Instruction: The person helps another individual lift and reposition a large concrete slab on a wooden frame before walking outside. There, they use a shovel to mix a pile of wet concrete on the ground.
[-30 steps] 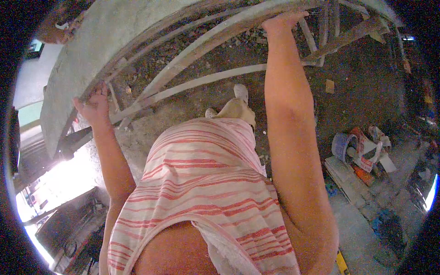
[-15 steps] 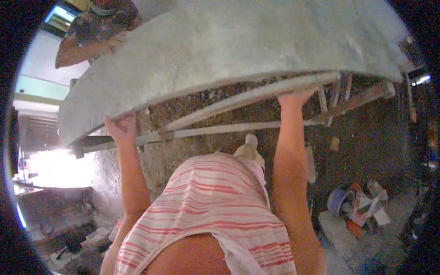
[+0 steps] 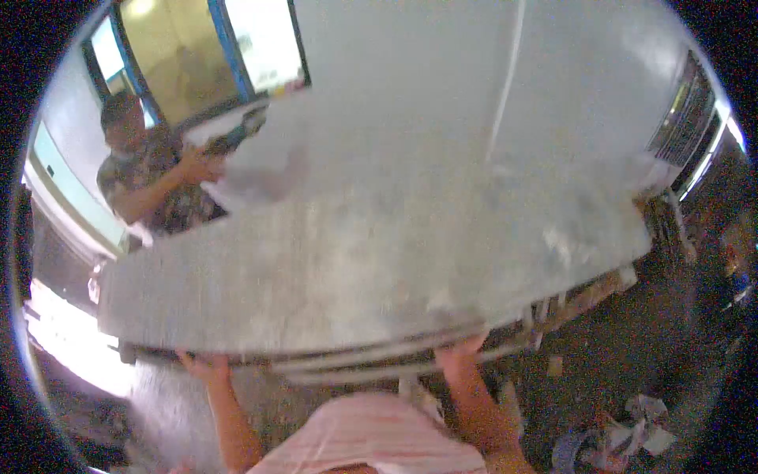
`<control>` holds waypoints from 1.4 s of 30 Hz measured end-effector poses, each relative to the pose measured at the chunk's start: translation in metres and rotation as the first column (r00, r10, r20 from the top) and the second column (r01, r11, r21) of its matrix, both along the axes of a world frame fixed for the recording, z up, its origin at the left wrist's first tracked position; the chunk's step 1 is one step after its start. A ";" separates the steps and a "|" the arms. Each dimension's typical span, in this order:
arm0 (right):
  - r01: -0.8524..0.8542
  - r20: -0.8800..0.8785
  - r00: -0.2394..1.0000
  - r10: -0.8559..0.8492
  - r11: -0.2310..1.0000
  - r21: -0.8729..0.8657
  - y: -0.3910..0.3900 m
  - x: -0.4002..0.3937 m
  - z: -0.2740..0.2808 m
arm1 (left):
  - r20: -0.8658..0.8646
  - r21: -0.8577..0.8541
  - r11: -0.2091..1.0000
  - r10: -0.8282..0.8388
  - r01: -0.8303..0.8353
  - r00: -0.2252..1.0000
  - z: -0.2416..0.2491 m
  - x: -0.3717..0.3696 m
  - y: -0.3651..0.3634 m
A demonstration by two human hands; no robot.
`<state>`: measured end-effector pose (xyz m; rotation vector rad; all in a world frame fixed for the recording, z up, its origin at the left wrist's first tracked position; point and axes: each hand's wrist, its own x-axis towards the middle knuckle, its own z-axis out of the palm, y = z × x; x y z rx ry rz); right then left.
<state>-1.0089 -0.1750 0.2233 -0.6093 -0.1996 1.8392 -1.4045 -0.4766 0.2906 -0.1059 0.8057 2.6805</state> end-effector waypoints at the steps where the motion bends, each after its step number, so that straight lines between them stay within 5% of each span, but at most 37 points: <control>1: -0.021 -0.024 1.000 0.018 0.993 -0.115 -0.001 0.003 -0.002 | 0.003 0.045 0.999 -0.024 0.024 1.000 -0.023 -0.021 -0.016; 2: -0.036 -0.035 0.999 0.033 0.995 -0.092 -0.002 0.003 0.004 | 0.003 0.083 0.995 -0.047 0.047 0.999 -0.047 -0.039 -0.025; 3: -0.052 -0.040 0.998 0.049 0.996 -0.075 -0.004 0.001 0.012 | -0.419 -0.328 0.915 0.082 -0.235 0.904 -0.074 -0.050 -0.024; 4: -0.051 -0.059 0.997 0.049 0.998 -0.023 0.000 -0.004 0.014 | -0.769 -0.499 0.605 0.021 -0.621 0.638 -0.090 -0.062 -0.016; 5: -0.065 -0.076 0.995 0.065 0.998 0.002 0.000 -0.005 0.013 | -0.778 -0.464 0.630 0.047 -0.623 0.627 -0.087 -0.069 -0.009; 7: -0.053 -0.093 0.994 0.058 0.998 0.046 -0.001 -0.010 0.023 | -0.724 -0.363 0.864 -0.027 -0.348 0.689 -0.058 -0.066 -0.007; 8: -0.040 -0.070 0.996 0.054 0.980 0.195 -0.006 -0.018 0.023 | -0.729 -0.337 0.879 -0.017 -0.337 0.684 -0.040 -0.056 -0.005; 9: -0.031 -0.043 0.998 0.048 0.940 0.339 -0.006 -0.024 0.030 | -0.463 -0.070 0.989 0.086 -0.134 0.882 -0.009 -0.035 0.005; 10: -0.020 -0.044 0.998 0.039 0.932 0.361 -0.009 -0.028 0.044 | -0.132 0.257 0.966 0.049 -0.013 0.990 0.009 -0.027 0.012; 12: 0.000 -0.134 0.990 0.048 0.940 0.340 -0.021 -0.033 0.059 | -0.111 0.148 0.986 0.093 -0.076 0.989 -0.026 -0.045 0.004; 13: 0.006 -0.131 0.991 0.041 0.939 0.344 -0.019 -0.033 0.052 | -0.490 -0.253 0.926 0.126 -0.279 0.862 -0.044 -0.051 0.004; 14: 0.015 -0.117 0.993 0.025 0.944 0.329 -0.015 -0.030 0.040 | -0.777 -0.491 0.662 -0.039 -0.565 0.629 -0.041 -0.052 0.003; 15: 0.021 -0.099 0.995 0.009 0.953 0.301 -0.017 -0.027 0.022 | -0.771 -0.506 0.658 -0.055 -0.558 0.634 -0.040 -0.051 -0.002; 16: 0.024 -0.134 0.991 0.022 0.944 0.330 -0.022 -0.035 0.036 | -0.463 -0.205 0.959 0.081 -0.196 0.882 -0.011 -0.038 -0.002; 17: 0.035 -0.165 0.986 0.024 0.938 0.344 -0.024 -0.042 0.057 | -0.060 0.282 0.959 -0.025 0.041 0.998 0.007 -0.031 -0.005; 20: 0.130 -0.146 0.985 -0.097 0.961 0.245 -0.018 -0.033 0.026 | 0.068 0.170 0.980 0.090 -0.101 0.994 -0.030 -0.064 -0.022; 23: 0.214 -0.049 0.977 -0.208 0.955 0.203 -0.011 -0.034 0.015 | 0.276 0.036 0.967 0.231 -0.251 0.933 0.009 -0.068 -0.018; 29: 0.307 0.071 0.943 -0.325 0.933 0.189 -0.010 -0.041 0.029 | -0.039 -0.195 0.954 0.225 -0.229 0.973 -0.002 -0.088 -0.018; 38: 0.305 -0.128 0.951 -0.280 0.917 0.256 -0.003 -0.041 0.032 | -0.068 -0.275 0.948 0.146 -0.159 0.987 -0.018 -0.105 -0.027; 41: 0.341 -0.021 0.939 -0.343 0.924 0.170 -0.004 -0.047 0.043 | -0.148 -0.329 0.920 0.173 -0.214 0.974 -0.026 -0.118 -0.034; 42: 0.378 0.121 0.900 -0.419 0.887 0.265 -0.011 -0.053 0.056 | -0.142 -0.325 0.919 0.184 -0.221 0.973 -0.026 -0.117 -0.033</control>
